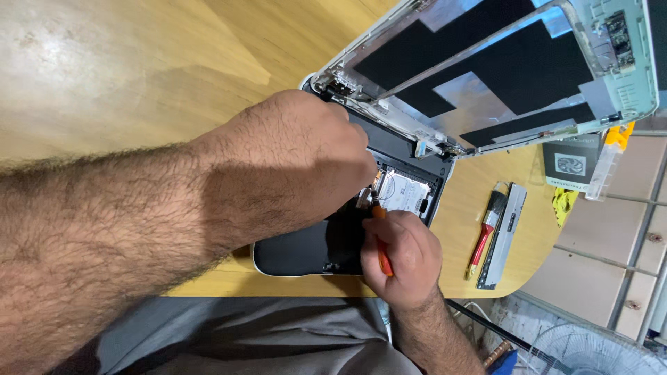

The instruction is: The person works on the internal components of a disassembled laptop placed on a wooden table. They use their hands to connect a ribbon cable to the motherboard and then use a screwdriver to secure the hard drive in place.

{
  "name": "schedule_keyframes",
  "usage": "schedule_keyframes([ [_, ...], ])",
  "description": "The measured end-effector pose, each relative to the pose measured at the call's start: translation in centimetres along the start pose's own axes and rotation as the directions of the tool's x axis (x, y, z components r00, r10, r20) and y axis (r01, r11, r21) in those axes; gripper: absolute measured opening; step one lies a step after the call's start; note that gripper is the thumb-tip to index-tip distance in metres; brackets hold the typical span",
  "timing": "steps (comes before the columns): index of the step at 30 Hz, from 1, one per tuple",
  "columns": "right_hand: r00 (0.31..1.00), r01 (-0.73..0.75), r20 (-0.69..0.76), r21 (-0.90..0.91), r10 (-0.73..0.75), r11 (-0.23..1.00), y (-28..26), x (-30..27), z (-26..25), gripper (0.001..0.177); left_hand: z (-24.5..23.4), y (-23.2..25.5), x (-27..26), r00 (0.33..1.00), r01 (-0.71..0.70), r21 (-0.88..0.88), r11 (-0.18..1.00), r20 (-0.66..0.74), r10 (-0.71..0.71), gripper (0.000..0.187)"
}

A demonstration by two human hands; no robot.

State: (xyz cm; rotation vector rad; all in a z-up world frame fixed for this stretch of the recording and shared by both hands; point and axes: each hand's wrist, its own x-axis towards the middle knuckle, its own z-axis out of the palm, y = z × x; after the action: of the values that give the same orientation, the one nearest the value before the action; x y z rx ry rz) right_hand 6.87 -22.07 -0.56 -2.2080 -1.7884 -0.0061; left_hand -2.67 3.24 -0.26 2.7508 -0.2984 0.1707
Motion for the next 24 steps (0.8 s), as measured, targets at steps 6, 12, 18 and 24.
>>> schedule_keyframes([
  [6,1.000,0.002,-0.004,-0.008,-0.002,1.000,0.1,-0.3,0.0,0.014,-0.3,0.0,0.0,0.999,-0.029,0.014,0.999,0.034,0.029,0.023],
  [12,1.000,0.021,0.002,-0.004,-0.021,1.000,-0.1,0.1,-0.1,0.016,-0.6,0.2,0.2,0.993,-0.013,0.043,0.999,0.117,0.007,0.019],
  [18,0.997,0.068,-0.047,0.044,-0.066,0.997,-0.1,-0.1,-0.5,0.012,-0.7,0.8,0.1,0.993,-0.017,0.088,0.996,0.120,0.006,0.016],
  [24,0.953,-0.018,-0.299,0.085,0.042,0.996,2.3,-2.3,-1.8,0.033,-0.4,1.1,0.5,0.987,-0.109,0.116,0.987,0.134,0.093,0.023],
])
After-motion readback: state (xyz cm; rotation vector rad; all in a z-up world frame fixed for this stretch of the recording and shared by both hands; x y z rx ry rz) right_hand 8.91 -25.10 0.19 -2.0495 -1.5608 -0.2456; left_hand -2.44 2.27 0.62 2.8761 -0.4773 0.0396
